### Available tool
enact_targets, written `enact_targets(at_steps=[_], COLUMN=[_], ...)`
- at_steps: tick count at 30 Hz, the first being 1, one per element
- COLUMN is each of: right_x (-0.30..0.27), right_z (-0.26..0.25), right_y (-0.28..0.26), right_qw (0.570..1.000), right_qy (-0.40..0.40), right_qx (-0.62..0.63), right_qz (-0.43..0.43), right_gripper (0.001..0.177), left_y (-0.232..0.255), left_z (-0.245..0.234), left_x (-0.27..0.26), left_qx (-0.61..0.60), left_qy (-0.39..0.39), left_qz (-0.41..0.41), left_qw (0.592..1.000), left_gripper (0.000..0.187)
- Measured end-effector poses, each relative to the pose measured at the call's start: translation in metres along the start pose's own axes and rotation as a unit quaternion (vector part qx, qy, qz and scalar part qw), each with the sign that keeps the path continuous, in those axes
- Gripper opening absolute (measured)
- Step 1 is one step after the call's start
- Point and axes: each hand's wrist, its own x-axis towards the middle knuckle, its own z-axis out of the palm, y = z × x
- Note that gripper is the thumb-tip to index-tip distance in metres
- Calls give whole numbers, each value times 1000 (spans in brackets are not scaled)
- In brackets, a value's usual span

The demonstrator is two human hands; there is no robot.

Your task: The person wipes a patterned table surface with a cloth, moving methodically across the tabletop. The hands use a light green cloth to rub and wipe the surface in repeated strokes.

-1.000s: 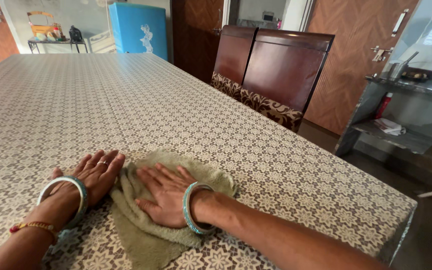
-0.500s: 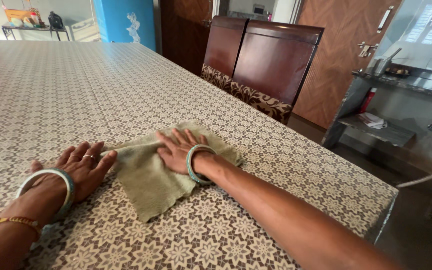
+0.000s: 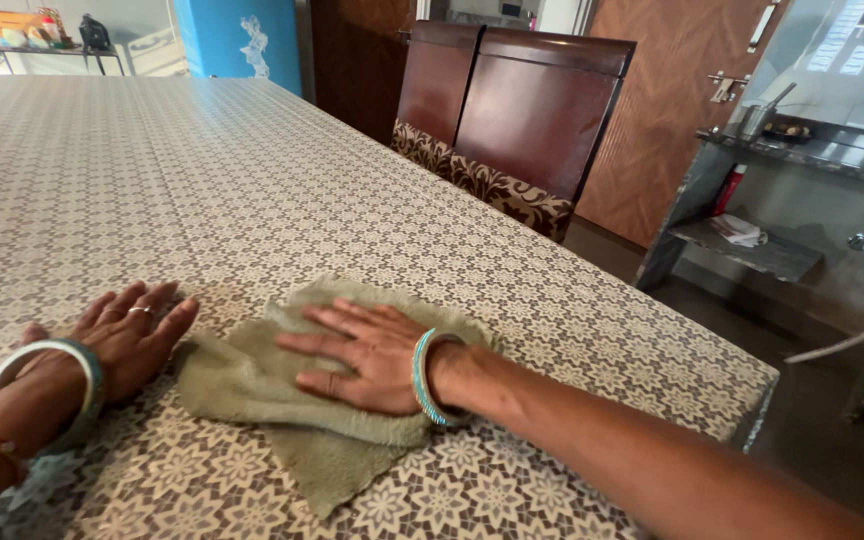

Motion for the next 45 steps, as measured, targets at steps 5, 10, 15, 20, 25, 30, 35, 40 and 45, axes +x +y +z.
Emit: enact_targets(at_steps=[5,10,15,20,25,30,35,40,45], right_x=[-3,-18,-31,-61,-111,-119,-93,-54,-52], right_z=[-4,-18,-18,-13,-12,-16,-9,-16,-20], right_y=[62,104,83,47,24,45,105,153,145], right_qw=[994,955,953,975,984,983,974,946,931], right_qy=[10,-12,-34,-31,-50,-64,-22,-8,-11], right_qx=[-10,17,30,6,30,30,-17,17,58], right_qz=[113,295,300,220,169,172,227,323,361], right_gripper=[73,74,75,77,84,90,87,82,78], left_y=[12,48,94,132,163,190,208,215,218], left_z=[-4,-19,-26,-37,-52,-55,-52,-47,-42], left_x=[-2,-15,-30,-55,-72,-72,-70,-71,-73], left_qx=[-38,-56,-46,-43,-40,-29,-27,-37,-6], left_qy=[-7,-29,-20,-21,-31,-35,-45,-48,-43], left_qz=[-39,-30,18,65,96,116,122,110,97], left_qw=[998,998,999,997,994,992,991,992,994], left_gripper=[86,85,82,77,75,76,77,79,78])
